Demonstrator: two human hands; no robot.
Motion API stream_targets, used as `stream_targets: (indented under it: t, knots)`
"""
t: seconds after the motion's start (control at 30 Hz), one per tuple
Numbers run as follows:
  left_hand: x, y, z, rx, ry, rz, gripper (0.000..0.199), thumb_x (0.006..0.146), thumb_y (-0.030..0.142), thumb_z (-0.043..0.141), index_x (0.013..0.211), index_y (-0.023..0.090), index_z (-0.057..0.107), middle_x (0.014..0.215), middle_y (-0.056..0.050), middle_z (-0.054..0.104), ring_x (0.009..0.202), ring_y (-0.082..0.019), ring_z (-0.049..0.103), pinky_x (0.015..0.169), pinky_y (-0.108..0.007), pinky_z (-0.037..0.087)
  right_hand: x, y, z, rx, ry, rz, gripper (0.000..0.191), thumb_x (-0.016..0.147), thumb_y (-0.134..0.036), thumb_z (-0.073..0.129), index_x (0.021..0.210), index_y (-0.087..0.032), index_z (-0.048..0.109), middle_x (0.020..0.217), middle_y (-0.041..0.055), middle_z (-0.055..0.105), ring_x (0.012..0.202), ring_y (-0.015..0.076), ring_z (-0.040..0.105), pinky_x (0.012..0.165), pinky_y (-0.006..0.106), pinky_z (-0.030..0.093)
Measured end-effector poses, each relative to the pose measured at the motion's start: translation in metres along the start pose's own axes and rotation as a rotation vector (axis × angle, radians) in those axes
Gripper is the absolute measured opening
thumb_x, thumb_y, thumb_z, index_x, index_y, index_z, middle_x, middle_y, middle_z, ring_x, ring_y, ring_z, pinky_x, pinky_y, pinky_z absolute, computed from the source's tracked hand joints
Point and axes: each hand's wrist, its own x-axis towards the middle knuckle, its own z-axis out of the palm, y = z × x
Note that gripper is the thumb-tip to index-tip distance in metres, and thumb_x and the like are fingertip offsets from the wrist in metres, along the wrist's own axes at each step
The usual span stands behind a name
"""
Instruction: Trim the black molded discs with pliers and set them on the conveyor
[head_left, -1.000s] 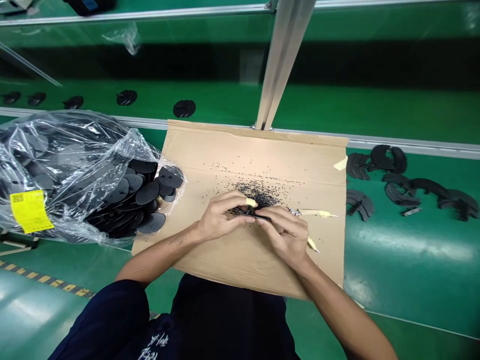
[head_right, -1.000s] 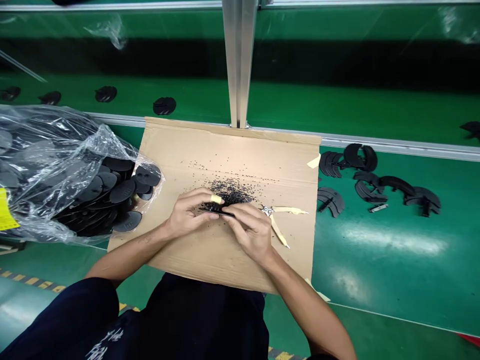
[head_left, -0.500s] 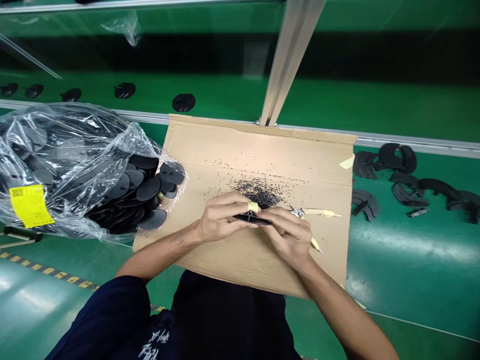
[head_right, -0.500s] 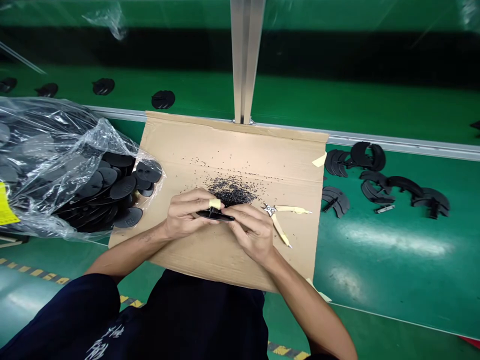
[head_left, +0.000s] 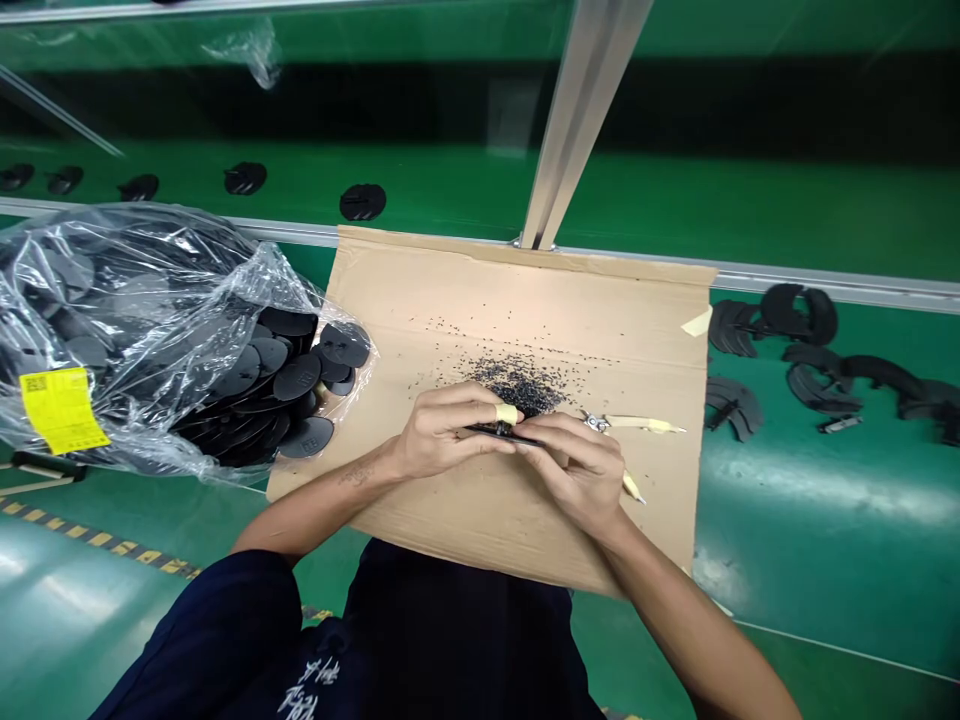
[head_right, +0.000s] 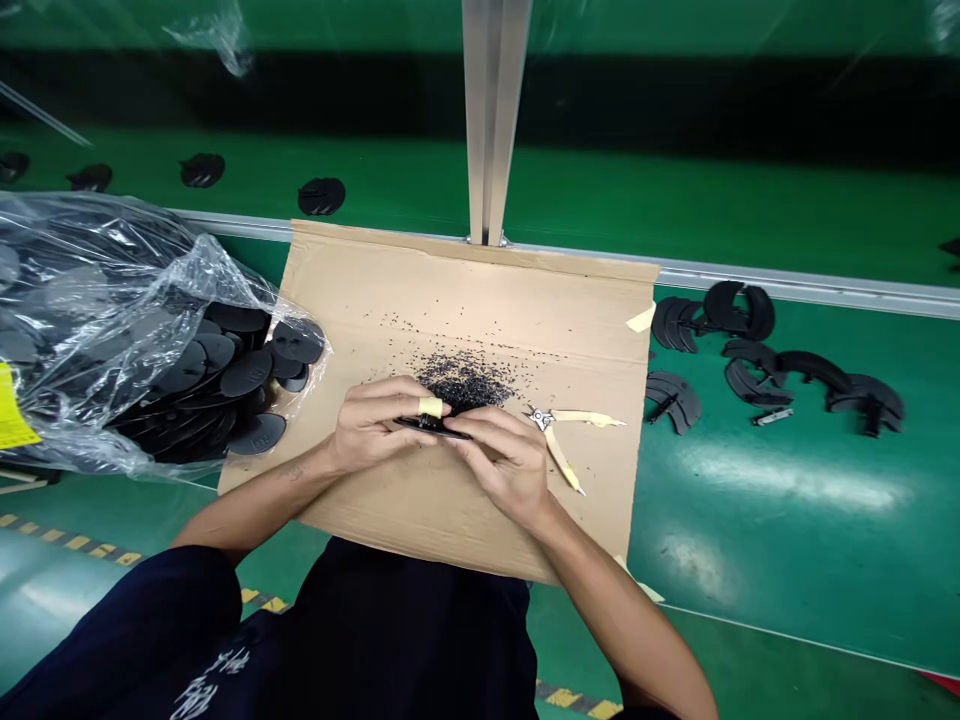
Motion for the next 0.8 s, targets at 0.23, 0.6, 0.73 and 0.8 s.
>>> stream_targets:
  t: [0.23, 0.6, 0.73, 0.8]
  knots:
    - [-0.003, -0.001, 0.004, -0.057, 0.004, -0.098, 0.029, 0.09, 0.033, 0.075, 0.115, 0.019, 0.073, 0.096, -0.007, 0.075, 0.088, -0.015, 0.071, 0.077, -0.028, 0.06, 0.004, 0.0, 0.001, -0.012, -0.002, 0.079, 0.012, 0.089, -0.024, 0.074, 0.1, -0.025, 0.078, 0.094, 0.004, 0.077, 0.082, 0.0182, 0.071, 0.074, 0.034, 0.06]
    - [-0.004, -0.01, 0.004, -0.29, 0.178, -0.568, 0.031, 0.085, 0.043, 0.077, 0.099, 0.015, 0.074, 0.097, -0.007, 0.079, 0.088, -0.016, 0.074, 0.078, -0.025, 0.06, -0.025, -0.013, -0.089, -0.902, -0.308, 0.144, 0.06, 0.096, -0.051, 0.059, 0.147, -0.023, 0.049, 0.146, 0.019, 0.051, 0.142, 0.042, 0.042, 0.108, 0.064, 0.045]
    - [-0.004, -0.01, 0.004, -0.323, 0.186, -0.616, 0.031, 0.083, 0.042, 0.079, 0.098, 0.015, 0.075, 0.097, -0.007, 0.079, 0.087, -0.016, 0.073, 0.077, -0.025, 0.06, -0.038, -0.008, -0.105, -1.04, -0.361, 0.204, 0.057, 0.098, -0.046, 0.054, 0.147, -0.019, 0.048, 0.134, 0.0208, 0.057, 0.125, 0.0407, 0.055, 0.095, 0.058, 0.053]
    - [-0.005, -0.009, 0.004, -0.319, 0.166, -0.619, 0.031, 0.083, 0.041, 0.079, 0.1, 0.016, 0.076, 0.1, -0.007, 0.079, 0.089, -0.017, 0.074, 0.079, -0.026, 0.061, -0.036, -0.009, -0.106, -1.041, -0.359, 0.229, 0.054, 0.097, -0.044, 0.053, 0.144, -0.019, 0.05, 0.128, 0.02, 0.059, 0.11, 0.036, 0.063, 0.081, 0.049, 0.058]
